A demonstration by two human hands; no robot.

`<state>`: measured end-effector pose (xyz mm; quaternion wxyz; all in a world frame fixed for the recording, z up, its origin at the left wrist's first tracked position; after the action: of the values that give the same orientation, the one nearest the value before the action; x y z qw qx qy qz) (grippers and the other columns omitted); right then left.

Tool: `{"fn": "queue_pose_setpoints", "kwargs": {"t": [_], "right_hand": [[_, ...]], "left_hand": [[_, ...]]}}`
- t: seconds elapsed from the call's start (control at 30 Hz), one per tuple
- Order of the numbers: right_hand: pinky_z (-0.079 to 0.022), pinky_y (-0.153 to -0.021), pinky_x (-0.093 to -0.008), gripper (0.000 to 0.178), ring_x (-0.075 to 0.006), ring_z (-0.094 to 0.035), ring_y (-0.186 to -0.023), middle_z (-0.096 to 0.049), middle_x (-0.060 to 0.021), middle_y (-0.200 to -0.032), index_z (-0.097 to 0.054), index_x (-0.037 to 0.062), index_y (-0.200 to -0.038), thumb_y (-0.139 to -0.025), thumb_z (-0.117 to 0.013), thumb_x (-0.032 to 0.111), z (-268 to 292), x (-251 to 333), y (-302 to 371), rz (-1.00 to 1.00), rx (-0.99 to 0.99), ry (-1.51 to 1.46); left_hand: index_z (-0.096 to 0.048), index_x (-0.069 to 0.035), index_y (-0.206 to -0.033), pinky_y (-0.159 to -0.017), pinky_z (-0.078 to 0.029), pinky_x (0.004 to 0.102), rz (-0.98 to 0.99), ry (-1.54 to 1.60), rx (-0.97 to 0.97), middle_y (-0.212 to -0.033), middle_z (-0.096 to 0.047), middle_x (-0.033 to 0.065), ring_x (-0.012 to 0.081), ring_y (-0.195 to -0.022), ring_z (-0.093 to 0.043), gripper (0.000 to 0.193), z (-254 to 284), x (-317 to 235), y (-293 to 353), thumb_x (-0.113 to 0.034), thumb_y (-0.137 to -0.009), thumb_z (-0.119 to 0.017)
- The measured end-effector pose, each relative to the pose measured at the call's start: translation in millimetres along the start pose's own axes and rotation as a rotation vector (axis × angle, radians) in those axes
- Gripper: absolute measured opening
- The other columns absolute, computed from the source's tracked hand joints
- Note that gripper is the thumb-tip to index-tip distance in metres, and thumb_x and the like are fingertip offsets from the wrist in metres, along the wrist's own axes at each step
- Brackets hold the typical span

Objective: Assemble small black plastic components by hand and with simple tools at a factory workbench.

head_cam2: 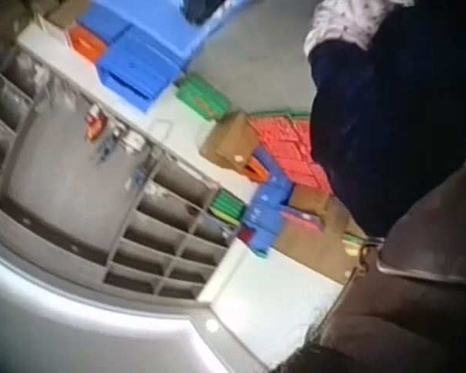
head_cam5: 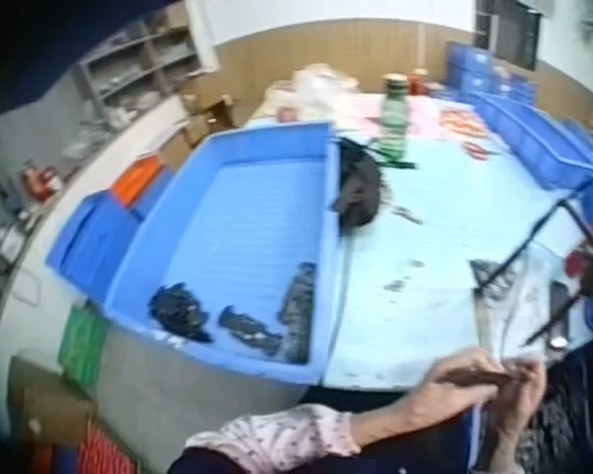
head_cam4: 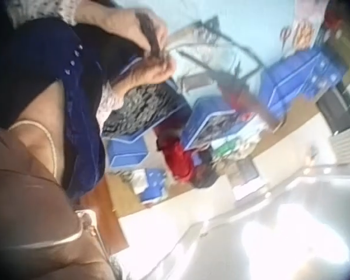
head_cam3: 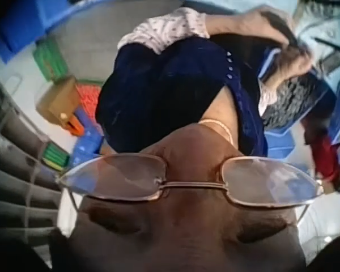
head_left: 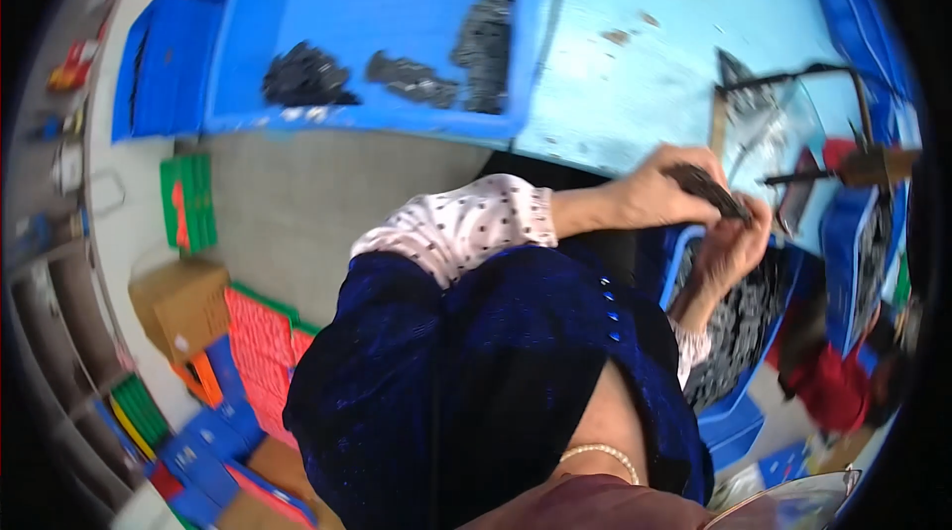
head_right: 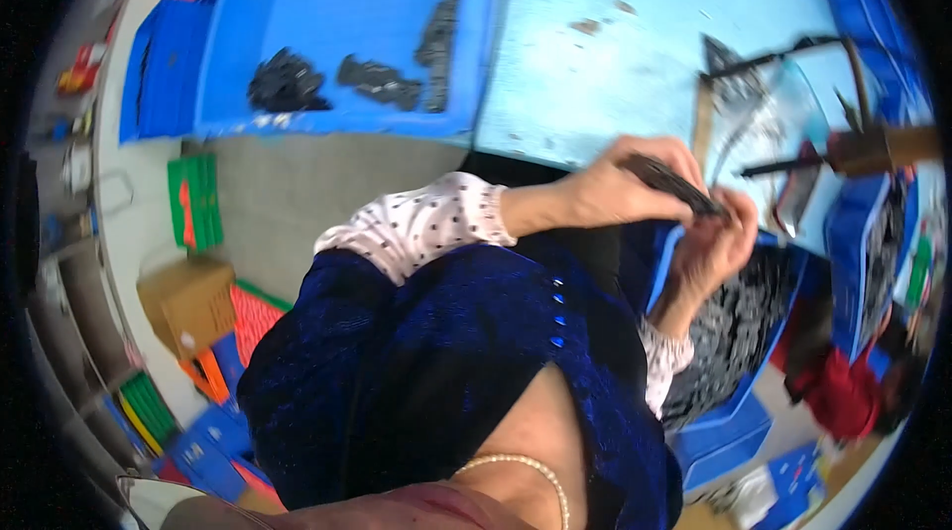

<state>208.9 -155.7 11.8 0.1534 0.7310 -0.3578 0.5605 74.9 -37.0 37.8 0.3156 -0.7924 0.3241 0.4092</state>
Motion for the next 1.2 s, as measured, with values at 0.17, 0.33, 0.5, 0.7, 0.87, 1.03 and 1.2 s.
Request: {"fn": "queue_pose_setpoints", "kwargs": {"t": [0.17,0.33,0.5,0.7,0.87,1.03,1.2], "right_hand": [[-0.050,-0.073,-0.0261,0.019,-0.0143,-0.060,-0.081,-0.061,-0.0071,-0.096,-0.056,0.0009,-0.109,-0.095,-0.057,0.015,49,-4,27,-0.095,-0.036,0.048],[-0.049,-0.066,-0.0243,0.022,-0.0105,-0.057,-0.077,-0.062,-0.0035,-0.098,-0.059,0.0046,-0.112,-0.094,-0.060,0.018,194,47,68,-0.240,-0.357,0.400],[-0.047,-0.064,-0.0308,0.036,-0.0152,-0.058,-0.075,-0.064,-0.0055,-0.092,-0.061,-0.0015,-0.105,-0.089,-0.066,0.031,364,105,169,-0.415,-0.514,0.938],[-0.046,-0.073,-0.0464,0.035,-0.0375,-0.061,-0.084,-0.066,-0.0217,-0.093,-0.062,-0.0036,-0.099,-0.087,-0.064,0.030,376,119,167,-0.555,-0.250,2.135],[-0.048,-0.075,-0.0451,0.031,-0.0395,-0.063,-0.087,-0.067,-0.0195,-0.097,-0.063,0.0022,-0.103,-0.088,-0.062,0.029,303,101,85,-0.318,-0.132,2.032],[-0.049,-0.073,-0.0357,0.024,-0.0312,-0.065,-0.080,-0.066,-0.0185,-0.090,-0.062,0.0010,-0.099,-0.091,-0.060,0.023,183,75,-4,0.003,0.067,1.674],[-0.047,-0.066,-0.0279,0.018,-0.0148,-0.057,-0.068,-0.063,-0.0115,-0.077,-0.063,-0.0005,-0.099,-0.092,-0.061,0.016,123,68,-71,0.102,0.171,1.429]], "left_hand": [[-0.059,0.002,-0.105,-0.071,-0.051,0.0309,-0.017,-0.414,0.280,-0.090,-0.067,0.0109,0.0191,-0.081,-0.065,0.037,-16,-4,24,-0.007,-0.073,-0.075],[-0.062,0.003,-0.109,-0.072,-0.054,0.0304,-0.032,-0.483,0.430,-0.093,-0.068,0.0128,0.0165,-0.081,-0.067,0.038,25,-130,36,-0.009,-0.075,-0.074],[-0.059,0.002,-0.115,-0.083,-0.051,0.0365,-0.016,-1.518,-0.405,-0.105,-0.065,0.0175,0.0278,-0.095,-0.064,0.041,236,-272,74,-0.022,-0.082,-0.068],[-0.050,-0.001,-0.124,-0.063,-0.057,0.0404,1.194,-1.496,-0.529,-0.101,-0.066,0.0187,0.0272,-0.082,-0.068,0.075,401,-252,185,-0.063,-0.082,-0.057],[-0.055,-0.005,-0.113,-0.055,-0.052,0.0373,1.149,-1.221,-0.436,-0.089,-0.062,0.0106,0.0185,-0.072,-0.065,0.060,346,-203,130,-0.058,-0.085,-0.057],[-0.056,-0.006,-0.112,-0.062,-0.052,0.0383,0.962,-1.223,-0.045,-0.087,-0.062,0.0089,0.0212,-0.072,-0.064,0.051,305,-151,75,-0.049,-0.085,-0.063],[-0.055,-0.006,-0.117,-0.081,-0.051,0.0405,0.335,-1.884,0.085,-0.100,-0.064,0.0138,0.0300,-0.091,-0.063,0.048,328,-160,31,-0.042,-0.085,-0.065]]}}
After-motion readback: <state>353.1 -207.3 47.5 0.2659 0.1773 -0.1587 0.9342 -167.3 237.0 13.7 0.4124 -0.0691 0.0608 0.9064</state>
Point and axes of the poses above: each hand's wrist, its own y-axis away from the middle knuckle, its own z-axis out of the back of the hand, x = y × z, the point moved 7 cm from there along -y, towards the middle knuckle
